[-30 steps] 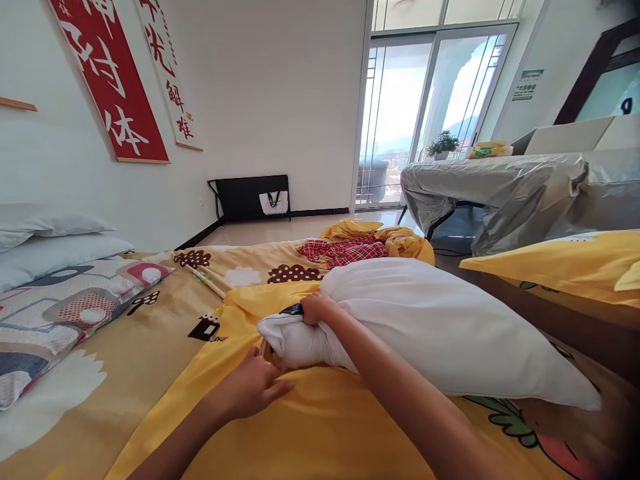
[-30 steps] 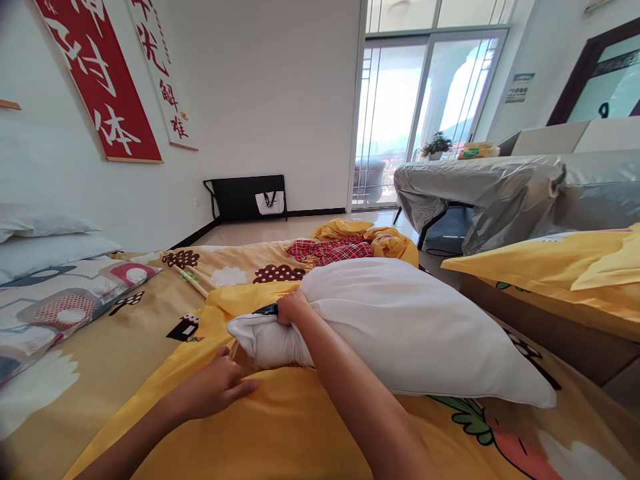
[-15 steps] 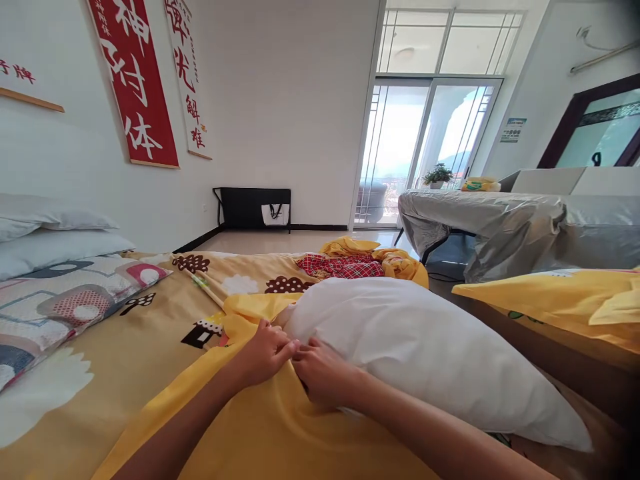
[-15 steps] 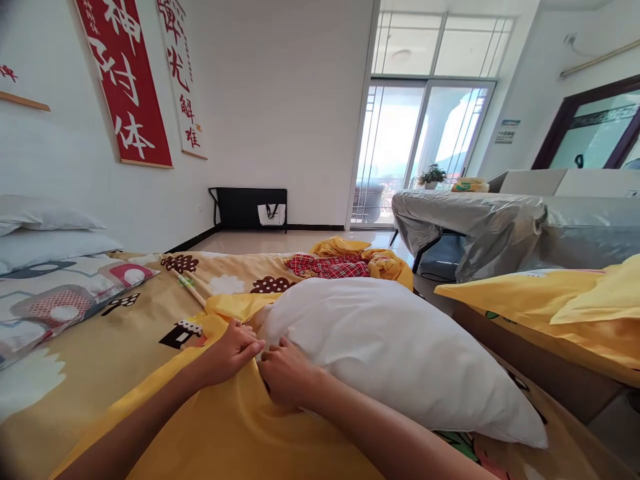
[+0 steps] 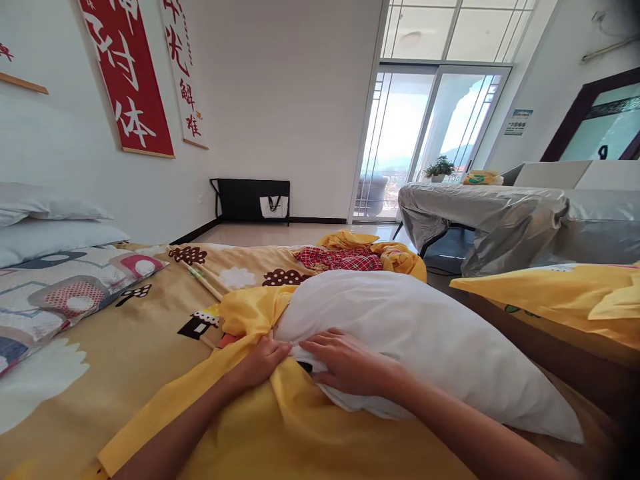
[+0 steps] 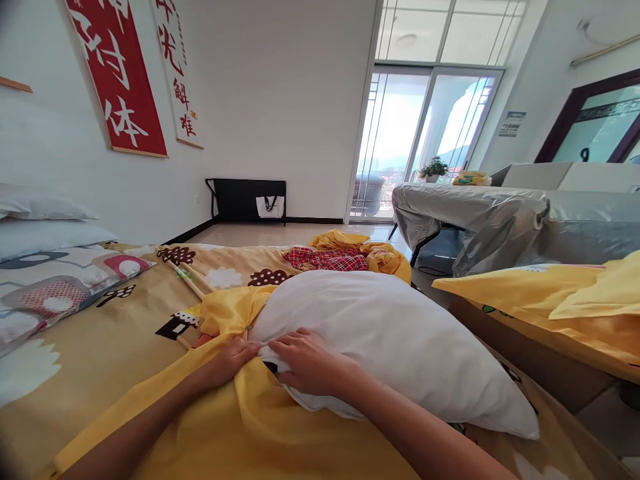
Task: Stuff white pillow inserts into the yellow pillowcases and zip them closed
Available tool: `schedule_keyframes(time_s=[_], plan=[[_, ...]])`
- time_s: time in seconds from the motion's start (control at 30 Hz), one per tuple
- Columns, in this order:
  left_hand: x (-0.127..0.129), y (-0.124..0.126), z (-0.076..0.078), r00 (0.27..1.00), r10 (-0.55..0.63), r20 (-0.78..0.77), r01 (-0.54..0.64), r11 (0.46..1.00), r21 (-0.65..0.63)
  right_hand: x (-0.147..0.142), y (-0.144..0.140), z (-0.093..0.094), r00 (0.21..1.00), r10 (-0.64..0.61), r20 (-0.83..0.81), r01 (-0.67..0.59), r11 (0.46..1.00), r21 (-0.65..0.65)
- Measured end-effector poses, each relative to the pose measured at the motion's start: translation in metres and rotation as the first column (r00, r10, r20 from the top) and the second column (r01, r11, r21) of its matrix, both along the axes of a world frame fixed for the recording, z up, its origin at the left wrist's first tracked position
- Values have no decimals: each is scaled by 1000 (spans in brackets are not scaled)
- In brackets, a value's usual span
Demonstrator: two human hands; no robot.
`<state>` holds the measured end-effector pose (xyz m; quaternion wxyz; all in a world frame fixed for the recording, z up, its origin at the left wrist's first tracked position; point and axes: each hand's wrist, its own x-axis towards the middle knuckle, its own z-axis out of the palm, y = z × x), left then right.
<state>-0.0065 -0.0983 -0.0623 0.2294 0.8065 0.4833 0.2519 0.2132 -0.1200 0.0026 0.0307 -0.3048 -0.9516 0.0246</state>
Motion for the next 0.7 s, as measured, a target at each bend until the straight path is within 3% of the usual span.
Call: schedule_keyframes(time_s=[0.1, 0.17, 0.27, 0.33, 0.4, 0.53, 0.63, 0.7], plan=[[-7, 1, -19, 1000, -4, 6, 4, 999, -43, 37, -21, -17, 999, -33, -25, 37, 978, 205], [-6, 2, -24, 1000, -10, 11, 10, 999, -51, 53, -27, -41, 996, -87, -9, 83, 910, 406], [-2, 2, -13, 998, -59, -20, 58, 998, -17, 62, -21, -73, 992, -120, 26, 82, 806, 586], [-1, -3, 6, 990, -121, -76, 126, 990, 59, 59, -9, -76, 996, -64, 65, 14, 816, 578], [1, -13, 32, 972, -186, -143, 205, 971, 127, 52, 5, -60, 997, -5, 80, -35, 869, 493], [24, -44, 74, 899, -260, -353, 340, 921, 187, 30, 28, 4, 1000, -15, 0, 14, 959, 284], [54, -58, 77, 827, -227, -514, 423, 854, 303, 9, 39, 30, 992, -83, -95, 95, 987, 127], [70, -59, 70, 818, -197, -540, 428, 836, 344, -4, 42, 23, 988, -141, -69, 143, 989, 25]])
